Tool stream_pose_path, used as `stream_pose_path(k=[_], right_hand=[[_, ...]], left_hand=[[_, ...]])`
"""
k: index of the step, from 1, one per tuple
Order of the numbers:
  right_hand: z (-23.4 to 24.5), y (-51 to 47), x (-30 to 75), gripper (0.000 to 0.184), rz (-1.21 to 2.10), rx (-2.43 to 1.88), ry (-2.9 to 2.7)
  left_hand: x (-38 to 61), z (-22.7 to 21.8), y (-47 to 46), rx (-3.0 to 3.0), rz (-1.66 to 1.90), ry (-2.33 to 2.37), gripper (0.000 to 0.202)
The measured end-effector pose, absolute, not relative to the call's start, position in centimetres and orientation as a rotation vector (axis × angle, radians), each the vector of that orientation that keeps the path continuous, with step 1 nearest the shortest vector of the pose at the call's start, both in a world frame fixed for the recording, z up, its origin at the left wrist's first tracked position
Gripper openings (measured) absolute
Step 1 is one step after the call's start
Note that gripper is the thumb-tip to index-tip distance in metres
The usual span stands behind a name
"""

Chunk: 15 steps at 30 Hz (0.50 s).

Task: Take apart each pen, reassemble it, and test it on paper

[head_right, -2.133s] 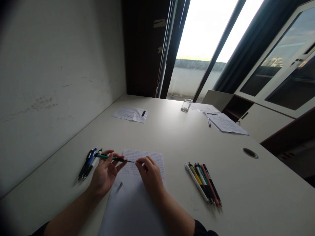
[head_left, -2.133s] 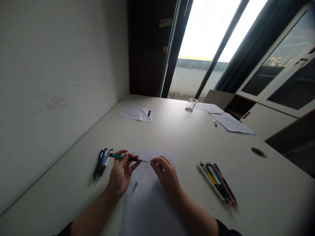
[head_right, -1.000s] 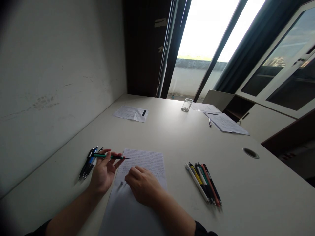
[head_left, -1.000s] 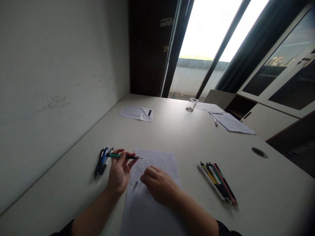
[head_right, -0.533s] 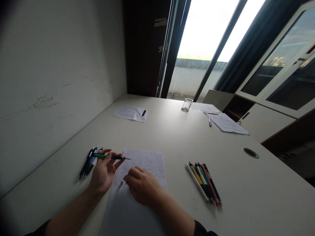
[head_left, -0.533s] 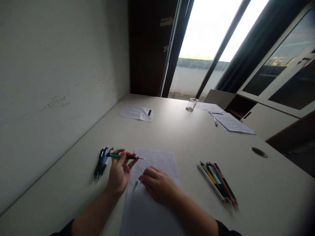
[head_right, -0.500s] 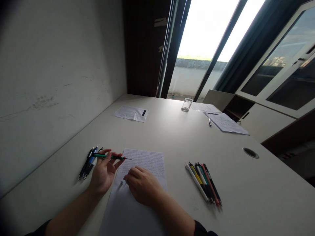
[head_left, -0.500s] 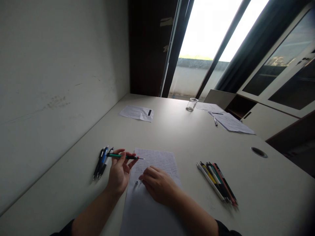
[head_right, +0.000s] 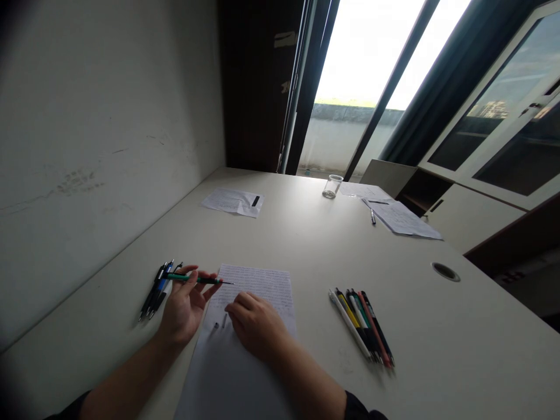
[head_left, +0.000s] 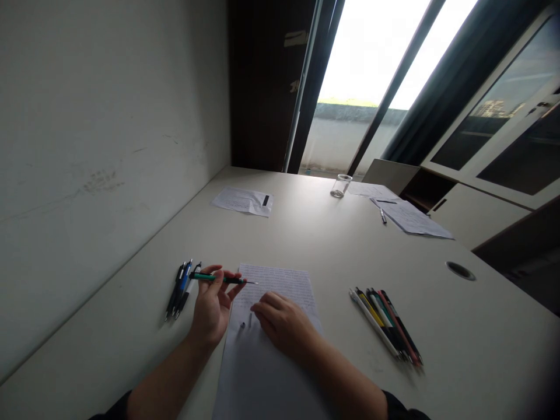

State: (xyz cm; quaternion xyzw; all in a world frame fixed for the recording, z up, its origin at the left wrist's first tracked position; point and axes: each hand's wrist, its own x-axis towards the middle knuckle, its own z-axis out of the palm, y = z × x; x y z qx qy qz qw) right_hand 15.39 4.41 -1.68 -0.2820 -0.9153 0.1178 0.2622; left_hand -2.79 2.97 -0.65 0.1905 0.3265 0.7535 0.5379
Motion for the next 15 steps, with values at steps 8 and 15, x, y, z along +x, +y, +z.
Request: stream_pose_path(k=[8, 15], right_hand=[[-1.77, 4.87, 15.56, 0.011, 0.328, -1.042, -2.194], [-1.84, 5.01, 15.67, 0.011, 0.378, -1.078, -2.134]], left_hand=[[-2.64, -0.64, 2.92, 0.443, 1.731, 0.756, 0.023], [-2.36, -0.17, 2.74, 0.477, 1.635, 0.73, 0.021]])
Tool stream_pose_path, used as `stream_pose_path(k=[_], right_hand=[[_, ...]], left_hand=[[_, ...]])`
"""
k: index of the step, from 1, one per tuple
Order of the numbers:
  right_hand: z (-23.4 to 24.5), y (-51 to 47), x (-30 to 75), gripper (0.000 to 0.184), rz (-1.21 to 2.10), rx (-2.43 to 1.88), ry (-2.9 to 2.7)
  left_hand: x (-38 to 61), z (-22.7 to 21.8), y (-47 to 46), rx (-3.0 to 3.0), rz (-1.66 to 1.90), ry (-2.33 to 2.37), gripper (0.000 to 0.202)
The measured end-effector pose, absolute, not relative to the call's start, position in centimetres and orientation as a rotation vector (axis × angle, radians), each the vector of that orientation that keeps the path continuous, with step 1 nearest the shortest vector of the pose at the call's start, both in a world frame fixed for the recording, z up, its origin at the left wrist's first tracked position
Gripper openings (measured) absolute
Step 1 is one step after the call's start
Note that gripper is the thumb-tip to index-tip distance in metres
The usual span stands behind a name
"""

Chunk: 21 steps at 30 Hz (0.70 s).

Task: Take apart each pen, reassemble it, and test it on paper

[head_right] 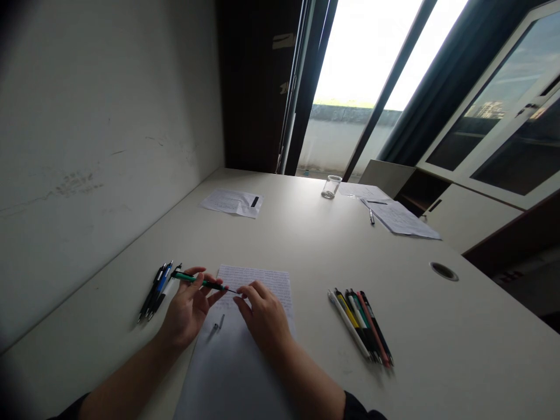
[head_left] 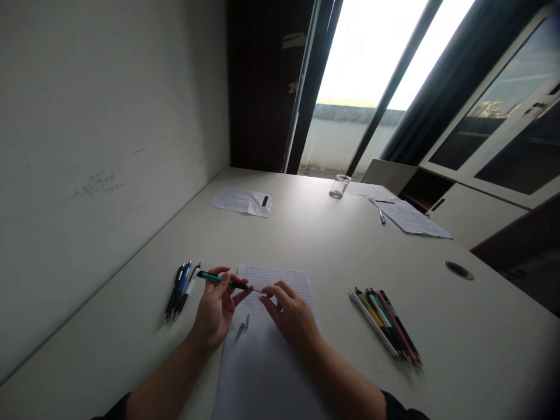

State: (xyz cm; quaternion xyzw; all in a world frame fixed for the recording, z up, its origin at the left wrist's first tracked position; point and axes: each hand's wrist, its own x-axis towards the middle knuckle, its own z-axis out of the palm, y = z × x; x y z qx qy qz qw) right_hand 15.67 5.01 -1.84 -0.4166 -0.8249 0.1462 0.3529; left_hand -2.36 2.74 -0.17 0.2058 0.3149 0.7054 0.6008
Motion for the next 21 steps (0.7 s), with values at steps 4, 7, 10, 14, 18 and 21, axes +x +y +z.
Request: stream_pose_path(k=[4, 7, 10, 14, 18, 21], right_hand=[[-2.0, 5.0, 15.6, 0.013, 0.392, -1.053, -2.122], [-1.7, 5.0, 15.7, 0.013, 0.386, -1.054, -2.105], [-1.2, 4.8, 16.1, 0.013, 0.408, -1.064, -2.064], [-0.6, 4.5, 16.9, 0.013, 0.476, -1.06, -1.95], [0.0, 4.0, 18.0, 0.012, 0.487, -1.073, -1.826], [0.5, 3.4, 19.0, 0.01, 0.45, -1.09, -1.745]], left_hand=[[-2.3, -0.2, 2.7, 0.472, 1.62, 0.722, 0.023], [-2.3, -0.2, 2.6, 0.472, 1.622, 0.715, 0.023], [-2.5, -0.1, 2.7, 0.462, 1.637, 0.711, 0.024], [-2.7, -0.2, 2.8, 0.43, 1.646, 0.695, 0.021], [-2.8, -0.3, 2.8, 0.41, 1.652, 0.681, 0.02], [-2.8, -0.5, 2.9, 0.407, 1.657, 0.68, 0.023]])
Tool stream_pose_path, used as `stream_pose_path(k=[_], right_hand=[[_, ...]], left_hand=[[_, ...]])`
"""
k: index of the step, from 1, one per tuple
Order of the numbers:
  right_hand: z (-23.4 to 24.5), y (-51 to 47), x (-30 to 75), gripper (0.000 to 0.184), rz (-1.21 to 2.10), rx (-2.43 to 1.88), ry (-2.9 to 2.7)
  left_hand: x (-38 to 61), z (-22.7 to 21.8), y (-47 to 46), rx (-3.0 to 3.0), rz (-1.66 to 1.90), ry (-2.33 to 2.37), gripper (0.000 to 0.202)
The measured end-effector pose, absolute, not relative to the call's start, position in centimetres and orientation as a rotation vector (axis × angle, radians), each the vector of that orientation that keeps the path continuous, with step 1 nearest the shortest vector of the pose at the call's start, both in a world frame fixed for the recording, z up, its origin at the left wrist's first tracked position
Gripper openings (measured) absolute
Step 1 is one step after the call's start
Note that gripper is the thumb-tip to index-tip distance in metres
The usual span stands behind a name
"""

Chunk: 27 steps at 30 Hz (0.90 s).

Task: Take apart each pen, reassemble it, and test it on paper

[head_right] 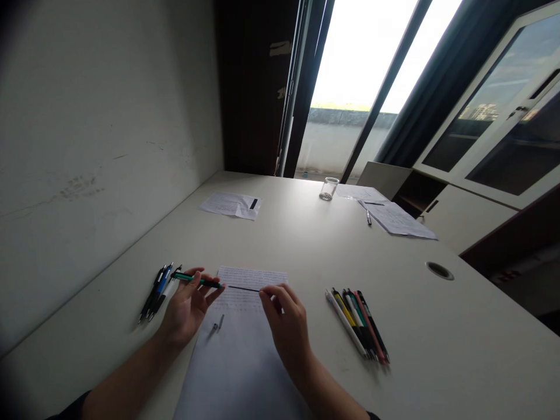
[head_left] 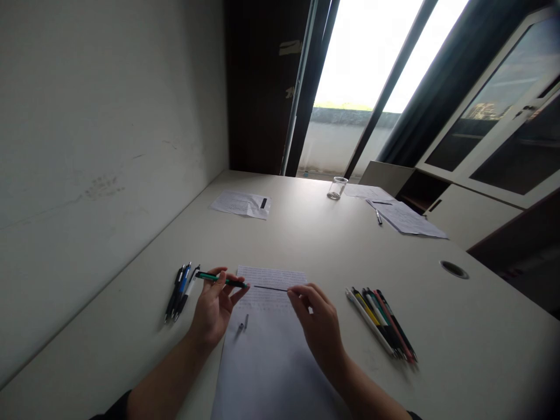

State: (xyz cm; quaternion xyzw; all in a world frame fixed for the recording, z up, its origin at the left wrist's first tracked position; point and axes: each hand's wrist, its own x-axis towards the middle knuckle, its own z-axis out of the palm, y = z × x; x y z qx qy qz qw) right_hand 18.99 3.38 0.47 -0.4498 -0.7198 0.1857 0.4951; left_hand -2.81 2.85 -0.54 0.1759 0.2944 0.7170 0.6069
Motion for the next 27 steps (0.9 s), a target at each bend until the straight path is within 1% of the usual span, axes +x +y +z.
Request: stream_pose_path(k=[4, 6, 8, 11, 13, 15, 19, 24, 27], right_hand=[[0.8, 2.2, 20.2, 0.006, 0.341, -1.001, -1.761], [0.8, 1.5, 20.6, 0.01, 0.281, -0.917, -1.851], [0.9, 0.8, 20.7, 0.015, 0.206, -0.827, -1.979], [1.0, -0.1, 20.4, 0.014, 0.083, -0.699, -2.267], [1.1, -0.5, 20.1, 0.012, 0.018, -0.627, -2.457], [1.0, -0.8, 19.8, 0.016, -0.018, -0.566, -2.587], [0.8, -1.2, 19.4, 0.021, -0.018, -0.513, -2.721], [0.5, -1.1, 19.5, 0.012, 0.135, -0.499, -2.745], [-0.1, -0.6, 19.7, 0.012, 0.221, -0.594, -2.662]], left_hand=[[-2.9, -0.9, 2.9, 0.438, 1.67, 0.694, 0.024], [-2.9, -1.0, 3.0, 0.458, 1.669, 0.71, 0.025], [-2.9, -1.0, 3.0, 0.476, 1.661, 0.737, 0.028], [-2.8, -0.9, 2.9, 0.533, 1.638, 0.782, 0.033], [-2.7, -0.8, 2.8, 0.604, 1.618, 0.805, 0.032], [-2.5, -1.0, 2.7, 0.689, 1.598, 0.82, 0.03], [-2.2, -1.3, 2.5, 0.821, 1.511, 0.836, 0.025], [-2.1, -1.1, 2.2, 0.918, 1.389, 0.833, 0.024], [-2.1, -1.1, 2.0, 1.058, 1.354, 0.841, 0.021]])
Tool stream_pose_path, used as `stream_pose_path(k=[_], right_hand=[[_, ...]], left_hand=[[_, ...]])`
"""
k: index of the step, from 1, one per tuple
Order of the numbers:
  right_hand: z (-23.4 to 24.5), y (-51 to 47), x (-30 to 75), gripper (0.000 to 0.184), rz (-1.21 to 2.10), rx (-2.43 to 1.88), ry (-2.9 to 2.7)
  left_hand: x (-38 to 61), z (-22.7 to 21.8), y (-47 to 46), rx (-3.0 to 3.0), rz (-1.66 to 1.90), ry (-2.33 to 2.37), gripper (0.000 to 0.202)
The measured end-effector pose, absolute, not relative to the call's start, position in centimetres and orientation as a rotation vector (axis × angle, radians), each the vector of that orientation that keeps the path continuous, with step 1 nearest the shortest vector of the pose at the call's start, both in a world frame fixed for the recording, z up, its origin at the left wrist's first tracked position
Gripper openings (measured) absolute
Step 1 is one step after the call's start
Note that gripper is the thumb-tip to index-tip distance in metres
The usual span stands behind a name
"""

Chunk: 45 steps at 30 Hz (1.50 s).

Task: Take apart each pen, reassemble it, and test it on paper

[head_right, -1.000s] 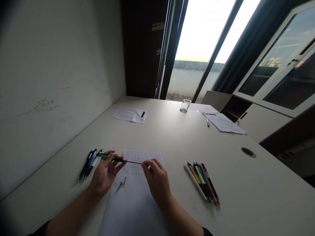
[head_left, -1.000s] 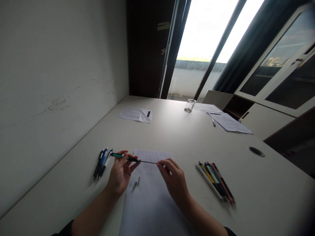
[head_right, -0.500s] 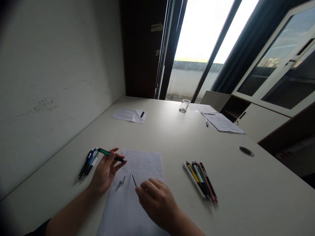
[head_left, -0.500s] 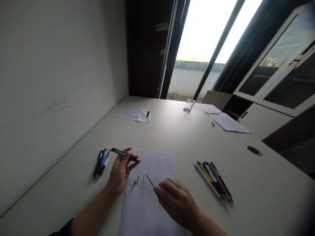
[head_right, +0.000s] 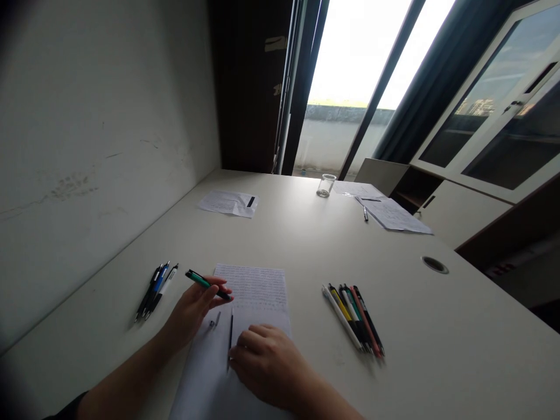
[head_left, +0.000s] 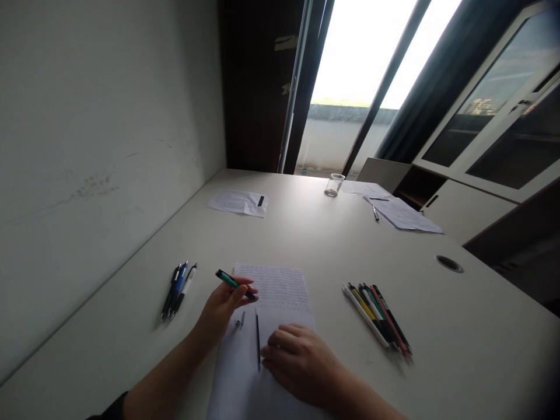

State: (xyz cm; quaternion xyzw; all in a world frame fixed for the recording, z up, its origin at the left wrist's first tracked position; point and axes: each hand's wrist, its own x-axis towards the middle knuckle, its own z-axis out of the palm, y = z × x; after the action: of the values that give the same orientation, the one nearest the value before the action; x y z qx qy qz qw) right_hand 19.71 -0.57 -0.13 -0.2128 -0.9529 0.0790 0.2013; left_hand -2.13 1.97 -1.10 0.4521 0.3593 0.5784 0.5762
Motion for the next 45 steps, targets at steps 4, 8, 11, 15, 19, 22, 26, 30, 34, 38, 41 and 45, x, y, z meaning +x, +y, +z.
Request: stream_pose_path(k=[4, 8, 11, 15, 19, 22, 26, 30, 34, 38, 41, 45], right_hand=[[-1.1, 0.2, 19.8, 0.014, 0.299, -0.791, -2.468], [-1.6, 0.7, 19.8, 0.01, 0.357, -0.92, -2.339], [-1.9, 1.0, 19.9, 0.009, 0.383, -0.989, -2.325], [-2.4, 1.1, 20.0, 0.009, 0.394, -1.033, -2.353], [-2.6, 1.1, 20.0, 0.01, 0.414, -1.077, -2.389], [-2.8, 1.1, 20.1, 0.013, 0.438, -1.102, -2.398], [-2.9, 1.2, 20.2, 0.018, 0.442, -1.111, -2.399], [-2.8, 1.2, 20.1, 0.018, 0.41, -1.129, -2.414], [-2.6, 1.2, 19.9, 0.016, 0.38, -1.153, -2.437], [-2.5, 1.1, 19.8, 0.018, 0.36, -1.143, -2.432], [-2.4, 1.1, 19.8, 0.016, 0.365, -1.154, -2.432], [-2.4, 1.0, 19.9, 0.014, 0.392, -1.168, -2.424]], left_hand=[[-1.9, -1.3, 1.6, 1.236, 1.325, 0.749, 0.017], [-1.7, -1.2, 1.5, 1.199, 1.266, 0.702, 0.018], [-1.8, -1.1, 1.5, 1.179, 1.211, 0.696, 0.021], [-2.0, -1.5, 1.3, 1.197, 1.147, 0.694, 0.022], [-2.1, -1.8, 1.3, 1.239, 1.132, 0.71, 0.023], [-2.0, -1.7, 1.4, 1.287, 1.132, 0.717, 0.022], [-1.9, -1.3, 1.5, 1.309, 1.134, 0.714, 0.02], [-1.9, -1.1, 1.3, 1.322, 1.113, 0.719, 0.018], [-2.0, -1.0, 1.2, 1.379, 1.095, 0.749, 0.018], [-2.1, -1.1, 1.3, 1.352, 1.107, 0.784, 0.021], [-2.0, -1.1, 1.3, 1.35, 1.11, 0.801, 0.021], [-2.0, -1.1, 1.3, 1.346, 1.121, 0.822, 0.02]])
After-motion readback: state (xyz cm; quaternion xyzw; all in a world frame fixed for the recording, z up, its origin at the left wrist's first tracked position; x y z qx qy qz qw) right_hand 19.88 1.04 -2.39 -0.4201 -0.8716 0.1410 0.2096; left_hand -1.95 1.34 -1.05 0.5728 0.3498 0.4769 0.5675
